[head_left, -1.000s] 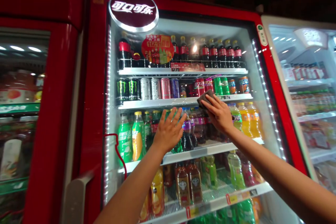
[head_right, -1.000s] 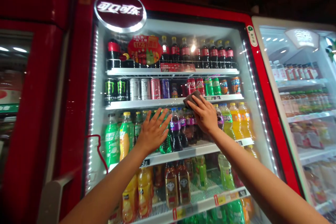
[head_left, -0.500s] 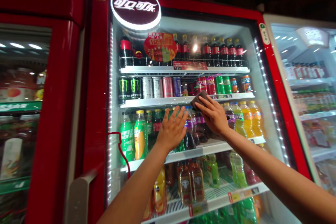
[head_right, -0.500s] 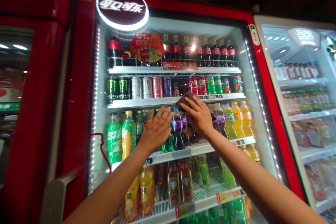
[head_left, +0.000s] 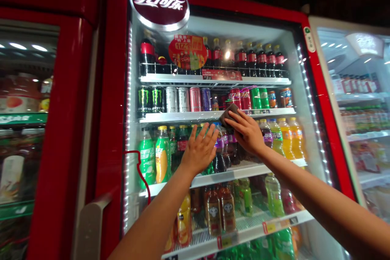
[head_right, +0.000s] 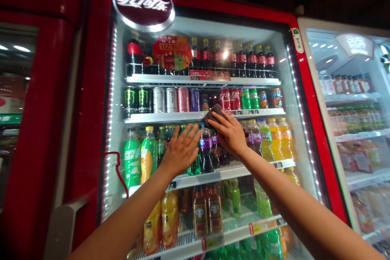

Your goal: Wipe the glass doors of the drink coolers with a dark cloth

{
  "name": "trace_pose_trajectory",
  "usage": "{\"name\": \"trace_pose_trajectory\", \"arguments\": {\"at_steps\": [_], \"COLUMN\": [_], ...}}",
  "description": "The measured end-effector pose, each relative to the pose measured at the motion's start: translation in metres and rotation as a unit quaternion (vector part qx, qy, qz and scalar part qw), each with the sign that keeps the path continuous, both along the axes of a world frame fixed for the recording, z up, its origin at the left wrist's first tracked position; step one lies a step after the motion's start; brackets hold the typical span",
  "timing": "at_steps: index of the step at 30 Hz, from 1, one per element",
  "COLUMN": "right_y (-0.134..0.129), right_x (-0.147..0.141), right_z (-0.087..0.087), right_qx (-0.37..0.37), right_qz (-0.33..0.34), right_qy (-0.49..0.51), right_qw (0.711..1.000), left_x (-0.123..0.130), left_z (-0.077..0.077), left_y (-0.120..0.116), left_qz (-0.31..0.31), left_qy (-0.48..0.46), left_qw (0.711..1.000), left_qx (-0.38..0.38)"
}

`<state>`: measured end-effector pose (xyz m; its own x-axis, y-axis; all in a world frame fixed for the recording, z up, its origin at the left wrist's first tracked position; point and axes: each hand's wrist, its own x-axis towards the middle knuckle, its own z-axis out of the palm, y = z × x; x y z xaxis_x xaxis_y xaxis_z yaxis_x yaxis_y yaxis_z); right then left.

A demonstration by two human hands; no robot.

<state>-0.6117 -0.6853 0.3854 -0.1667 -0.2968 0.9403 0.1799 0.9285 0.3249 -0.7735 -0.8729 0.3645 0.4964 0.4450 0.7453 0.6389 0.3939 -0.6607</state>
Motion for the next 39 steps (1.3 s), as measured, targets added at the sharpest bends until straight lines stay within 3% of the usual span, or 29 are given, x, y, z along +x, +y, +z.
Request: {"name": "trace_pose_trajectory", "arguments": {"at_steps": [3,7,11,15,19,23,27,31,35,37,39], "right_y": [0.003,-0.023,-0.035,-0.016,-0.012,-0.050,-0.073,-0.044,-0.034,-0.052,-0.076], "right_x": [-0.007,-0.029,-0.019,0.007,-0.003,-0.037,-0.036,-0.010,-0.019,-0.038,-0.053], "right_z": [0.018,0.030,0.006,-0.011,0.011,0.033,0.017,0.006,0.028,0.038,0.037], "right_qx": [-0.050,-0.099,-0.044,-0.039,-0.105,-0.115,-0.024,0.039,-0.026,-0.070,-0.081], "right_qz": [-0.016,-0.064,-0.070,-0.057,-0.048,-0.042,-0.043,-0.035,-0.019,-0.014,-0.012], "right_qy": [0.052,0.073,-0.012,-0.030,0.045,0.050,-0.048,-0.092,-0.014,0.022,0.024], "right_qw": [0.997,0.990,0.997,0.997,0.992,0.991,0.998,0.994,0.999,0.997,0.996], "left_x": [0.000,0.002,0.002,-0.008,-0.022,-0.032,-0.038,-0.040,-0.041,-0.040,-0.039], "left_z": [-0.001,0.000,0.004,0.005,0.005,0.007,0.010,0.009,0.007,0.006,0.005], "left_y": [0.000,-0.001,-0.012,-0.042,-0.078,-0.097,-0.100,-0.099,-0.100,-0.101,-0.102], "left_qz": [0.004,0.011,0.017,0.031,0.064,0.098,0.102,0.099,0.115,0.127,0.138], "left_qy": [-0.001,-0.015,-0.018,-0.015,-0.033,-0.038,-0.028,-0.021,-0.021,-0.021,-0.026], "left_qw": [1.000,1.000,0.998,0.995,0.995,0.992,0.992,0.993,0.991,0.989,0.988], "left_qx": [0.008,-0.009,-0.066,-0.097,-0.074,-0.067,-0.073,-0.068,-0.066,-0.069,-0.072]}}
